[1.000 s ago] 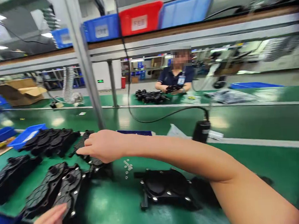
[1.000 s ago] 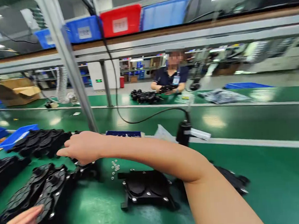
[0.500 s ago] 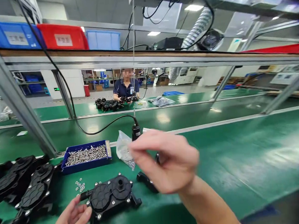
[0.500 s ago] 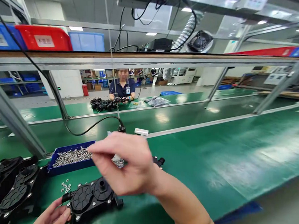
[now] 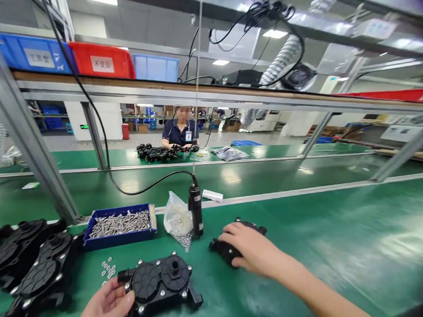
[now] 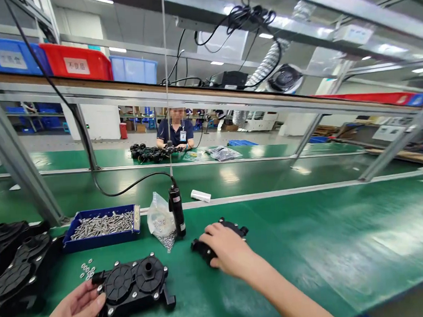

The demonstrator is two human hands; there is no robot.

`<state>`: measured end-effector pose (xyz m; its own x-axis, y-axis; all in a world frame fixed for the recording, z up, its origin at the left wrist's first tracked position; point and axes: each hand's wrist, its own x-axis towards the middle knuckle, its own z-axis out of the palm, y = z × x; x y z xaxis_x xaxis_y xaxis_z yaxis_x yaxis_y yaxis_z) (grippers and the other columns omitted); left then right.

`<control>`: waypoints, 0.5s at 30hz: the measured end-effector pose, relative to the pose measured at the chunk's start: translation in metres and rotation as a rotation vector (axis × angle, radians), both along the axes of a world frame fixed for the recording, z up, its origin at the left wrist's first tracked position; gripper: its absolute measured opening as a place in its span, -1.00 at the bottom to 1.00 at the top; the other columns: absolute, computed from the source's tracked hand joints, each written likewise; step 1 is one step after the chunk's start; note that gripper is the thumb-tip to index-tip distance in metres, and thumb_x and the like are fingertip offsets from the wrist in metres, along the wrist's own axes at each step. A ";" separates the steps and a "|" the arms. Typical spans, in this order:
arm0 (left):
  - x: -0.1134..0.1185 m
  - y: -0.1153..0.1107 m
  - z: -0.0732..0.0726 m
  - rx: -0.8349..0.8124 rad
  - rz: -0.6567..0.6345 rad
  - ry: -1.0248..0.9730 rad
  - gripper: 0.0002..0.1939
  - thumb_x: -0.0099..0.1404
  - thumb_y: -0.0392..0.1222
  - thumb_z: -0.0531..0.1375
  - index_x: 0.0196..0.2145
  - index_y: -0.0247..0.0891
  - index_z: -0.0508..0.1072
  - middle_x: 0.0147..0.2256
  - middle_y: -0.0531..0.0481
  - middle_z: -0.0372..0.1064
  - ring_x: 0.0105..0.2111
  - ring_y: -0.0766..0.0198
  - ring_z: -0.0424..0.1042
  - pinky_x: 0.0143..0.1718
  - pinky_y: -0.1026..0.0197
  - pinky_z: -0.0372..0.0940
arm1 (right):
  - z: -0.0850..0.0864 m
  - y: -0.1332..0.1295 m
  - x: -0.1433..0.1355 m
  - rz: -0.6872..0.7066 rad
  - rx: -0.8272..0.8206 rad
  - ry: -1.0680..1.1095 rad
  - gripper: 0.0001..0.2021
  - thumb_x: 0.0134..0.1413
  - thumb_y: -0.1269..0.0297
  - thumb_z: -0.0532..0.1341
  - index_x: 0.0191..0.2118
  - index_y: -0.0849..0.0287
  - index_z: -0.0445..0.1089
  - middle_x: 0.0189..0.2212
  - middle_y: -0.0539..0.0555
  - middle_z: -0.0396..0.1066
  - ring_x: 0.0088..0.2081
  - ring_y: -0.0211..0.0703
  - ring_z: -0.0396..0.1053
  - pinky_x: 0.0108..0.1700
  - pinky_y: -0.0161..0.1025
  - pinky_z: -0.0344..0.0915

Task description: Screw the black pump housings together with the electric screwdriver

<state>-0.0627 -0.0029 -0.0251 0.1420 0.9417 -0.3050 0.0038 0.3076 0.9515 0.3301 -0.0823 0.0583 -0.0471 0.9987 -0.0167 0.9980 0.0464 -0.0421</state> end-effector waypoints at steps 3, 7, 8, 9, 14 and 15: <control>-0.007 0.008 0.018 -0.017 -0.137 0.017 -0.05 -0.11 0.32 0.57 0.11 -0.21 0.43 -0.03 -0.16 0.54 -0.07 0.06 0.53 -0.16 0.19 0.38 | 0.007 0.025 0.011 -0.053 0.174 0.208 -0.45 0.12 0.25 0.46 0.22 0.24 0.45 0.20 0.39 0.39 0.26 0.43 0.30 0.28 0.34 0.31; -0.028 0.022 0.023 -0.030 -0.346 0.006 -0.11 0.04 0.18 0.56 0.20 -0.22 0.35 -0.05 -0.14 0.51 -0.15 0.17 0.47 -0.15 0.20 0.32 | 0.026 0.078 0.000 -0.054 0.496 0.883 -0.12 0.12 -0.21 0.39 0.42 0.06 0.15 0.31 0.30 0.29 0.30 0.21 0.31 0.33 0.21 0.35; -0.032 0.024 0.025 -0.034 -0.386 0.012 -0.12 0.09 0.14 0.53 0.23 -0.22 0.31 -0.03 -0.15 0.50 -0.15 0.16 0.47 -0.13 0.18 0.32 | 0.033 0.092 -0.006 -0.058 0.548 0.992 -0.06 0.03 -0.25 0.43 0.42 0.07 0.14 0.29 0.30 0.30 0.29 0.21 0.32 0.31 0.20 0.37; -0.036 0.026 0.028 -0.029 -0.423 0.039 -0.16 0.15 0.08 0.48 0.26 -0.23 0.28 -0.02 -0.17 0.50 -0.14 0.14 0.48 -0.12 0.15 0.33 | 0.042 0.107 -0.014 -0.052 0.584 1.081 0.00 -0.05 -0.28 0.46 0.40 0.08 0.15 0.27 0.32 0.31 0.28 0.22 0.34 0.31 0.20 0.37; -0.027 0.040 0.068 0.439 -0.420 0.849 -0.59 0.43 -0.31 0.06 0.17 -0.33 0.46 0.03 -0.27 0.50 0.04 -0.04 0.47 0.14 -0.05 0.28 | 0.072 0.160 -0.059 0.065 0.508 1.348 0.00 -0.21 -0.37 0.50 0.24 0.20 0.33 -0.02 0.27 0.55 0.03 0.13 0.53 0.23 0.13 0.44; -0.022 0.045 0.077 0.546 -0.365 1.036 -0.60 0.44 -0.37 0.00 0.09 -0.35 0.52 0.03 -0.28 0.49 0.05 -0.06 0.47 0.15 -0.05 0.27 | 0.074 0.164 -0.066 0.086 0.454 1.341 -0.05 -0.23 -0.37 0.51 0.16 0.23 0.40 -0.13 0.23 0.58 -0.07 0.11 0.56 0.18 0.12 0.47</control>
